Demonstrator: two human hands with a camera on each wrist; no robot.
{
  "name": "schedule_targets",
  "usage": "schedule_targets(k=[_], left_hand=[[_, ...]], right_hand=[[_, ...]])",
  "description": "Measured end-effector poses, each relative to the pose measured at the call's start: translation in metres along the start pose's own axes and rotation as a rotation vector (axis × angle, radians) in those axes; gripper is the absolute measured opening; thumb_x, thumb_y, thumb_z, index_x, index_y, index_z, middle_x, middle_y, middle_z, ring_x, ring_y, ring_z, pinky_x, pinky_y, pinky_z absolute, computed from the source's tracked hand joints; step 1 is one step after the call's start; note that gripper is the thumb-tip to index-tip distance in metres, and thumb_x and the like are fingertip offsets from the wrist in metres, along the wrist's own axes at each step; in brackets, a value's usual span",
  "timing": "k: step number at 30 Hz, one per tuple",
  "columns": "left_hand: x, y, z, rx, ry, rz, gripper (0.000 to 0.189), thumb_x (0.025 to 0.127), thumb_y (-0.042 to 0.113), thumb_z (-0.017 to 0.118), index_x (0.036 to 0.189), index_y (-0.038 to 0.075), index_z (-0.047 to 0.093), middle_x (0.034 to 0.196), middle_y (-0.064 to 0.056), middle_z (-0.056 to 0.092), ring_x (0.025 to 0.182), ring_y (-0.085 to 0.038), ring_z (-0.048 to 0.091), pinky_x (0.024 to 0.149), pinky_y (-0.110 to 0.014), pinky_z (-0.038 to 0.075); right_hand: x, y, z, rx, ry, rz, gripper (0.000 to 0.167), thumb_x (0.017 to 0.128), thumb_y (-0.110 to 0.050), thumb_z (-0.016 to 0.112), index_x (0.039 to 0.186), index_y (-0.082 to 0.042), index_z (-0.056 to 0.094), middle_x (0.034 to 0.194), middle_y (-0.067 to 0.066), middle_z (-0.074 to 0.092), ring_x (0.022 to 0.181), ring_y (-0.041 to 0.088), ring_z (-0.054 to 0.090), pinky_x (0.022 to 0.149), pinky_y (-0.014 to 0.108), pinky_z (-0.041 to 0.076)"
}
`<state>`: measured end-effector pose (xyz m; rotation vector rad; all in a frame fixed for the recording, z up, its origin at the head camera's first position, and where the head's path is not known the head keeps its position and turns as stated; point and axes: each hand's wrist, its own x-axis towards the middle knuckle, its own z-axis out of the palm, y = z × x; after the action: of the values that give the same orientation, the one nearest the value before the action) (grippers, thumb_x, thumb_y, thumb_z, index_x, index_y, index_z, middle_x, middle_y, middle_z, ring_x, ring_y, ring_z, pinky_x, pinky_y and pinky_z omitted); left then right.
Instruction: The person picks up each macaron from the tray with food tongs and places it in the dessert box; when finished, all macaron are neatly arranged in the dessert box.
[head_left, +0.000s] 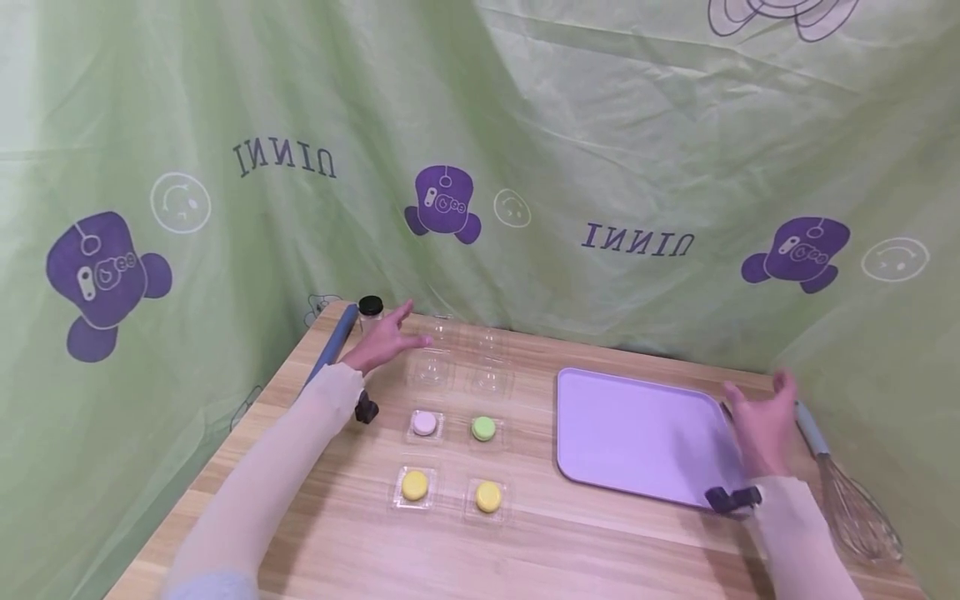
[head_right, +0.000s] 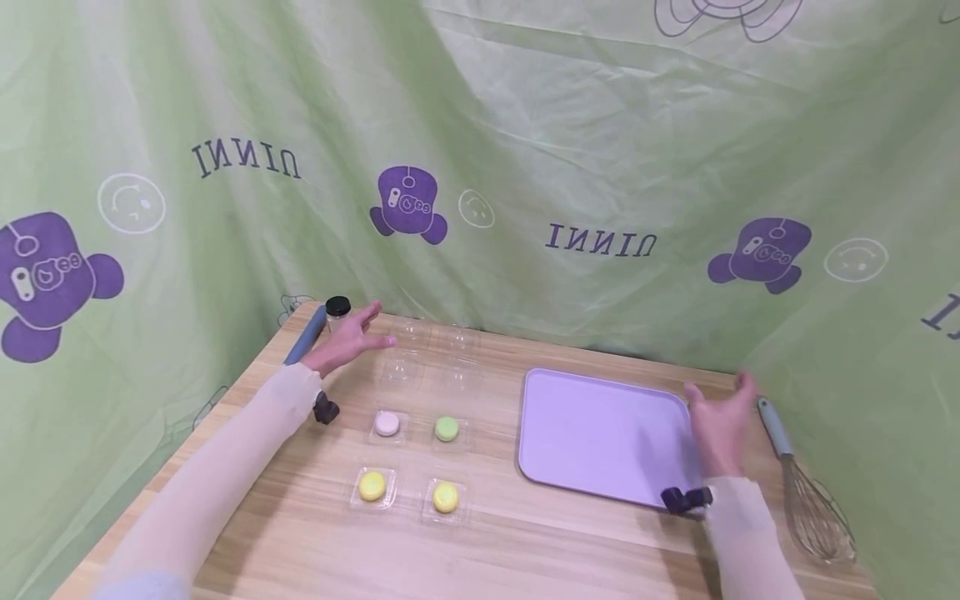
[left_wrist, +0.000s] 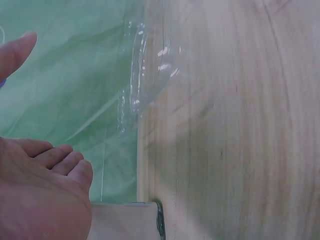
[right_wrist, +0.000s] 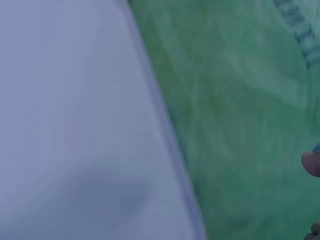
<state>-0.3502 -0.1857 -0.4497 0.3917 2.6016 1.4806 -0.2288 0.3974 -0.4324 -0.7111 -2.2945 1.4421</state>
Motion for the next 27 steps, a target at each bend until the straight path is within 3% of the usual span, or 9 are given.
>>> schedule_targets(k=[4, 9, 16, 20, 27], left_hand=[[0.004, -0.002, -0.001, -0.014, -0.002, -0.007, 0.105, 0.090, 0.039, 0.073, 0.163, 0.007, 0.005, 0.172, -0.014, 0.009, 0.157, -0.043, 0.016, 0.129, -0.058, 0.017], [0.009, -0.004, -0.002, -0.013, -0.012, -0.022, 0.105, 0.091, 0.042, 0.072, 0.163, 0.007, 0.003, 0.172, -0.012, 0.009, 0.157, -0.041, 0.015, 0.130, -0.055, 0.016], [0.016, -0.003, -0.002, -0.014, -0.016, -0.050, 0.100, 0.095, 0.039, 0.068, 0.163, 0.009, 0.002, 0.172, -0.010, 0.008, 0.158, -0.039, 0.013, 0.130, -0.057, 0.013], [0.020, -0.004, -0.001, -0.034, -0.025, -0.061, 0.098, 0.096, 0.038, 0.067, 0.164, 0.011, 0.001, 0.172, -0.009, 0.008, 0.159, -0.037, 0.012, 0.130, -0.059, 0.012], [0.023, -0.004, 0.001, -0.060, -0.029, -0.067, 0.101, 0.093, 0.045, 0.069, 0.164, 0.012, 0.004, 0.172, -0.007, 0.011, 0.159, -0.036, 0.015, 0.130, -0.056, 0.016]], right_hand=[[-0.010, -0.046, 0.039, 0.113, -0.060, -0.114, 0.097, 0.096, -0.039, 0.067, 0.163, -0.026, -0.002, 0.173, -0.006, 0.000, 0.161, 0.015, 0.003, 0.134, 0.036, 0.006], [-0.024, -0.095, 0.094, 0.257, -0.233, -0.278, 0.095, 0.096, -0.030, 0.068, 0.164, -0.026, 0.001, 0.173, -0.007, 0.001, 0.161, 0.016, 0.004, 0.134, 0.035, 0.007], [-0.038, -0.133, 0.177, 0.322, -0.494, -0.441, 0.100, 0.092, -0.031, 0.073, 0.164, -0.023, 0.003, 0.173, -0.004, 0.005, 0.160, 0.017, 0.008, 0.133, 0.036, 0.009], [-0.043, -0.144, 0.218, 0.355, -0.610, -0.451, 0.101, 0.091, -0.028, 0.074, 0.164, -0.018, 0.005, 0.173, -0.001, 0.008, 0.160, 0.018, 0.010, 0.133, 0.036, 0.010], [-0.049, -0.155, 0.270, 0.407, -0.781, -0.331, 0.094, 0.092, -0.015, 0.069, 0.164, -0.016, 0.009, 0.173, 0.001, 0.011, 0.160, 0.020, 0.011, 0.133, 0.035, 0.011]])
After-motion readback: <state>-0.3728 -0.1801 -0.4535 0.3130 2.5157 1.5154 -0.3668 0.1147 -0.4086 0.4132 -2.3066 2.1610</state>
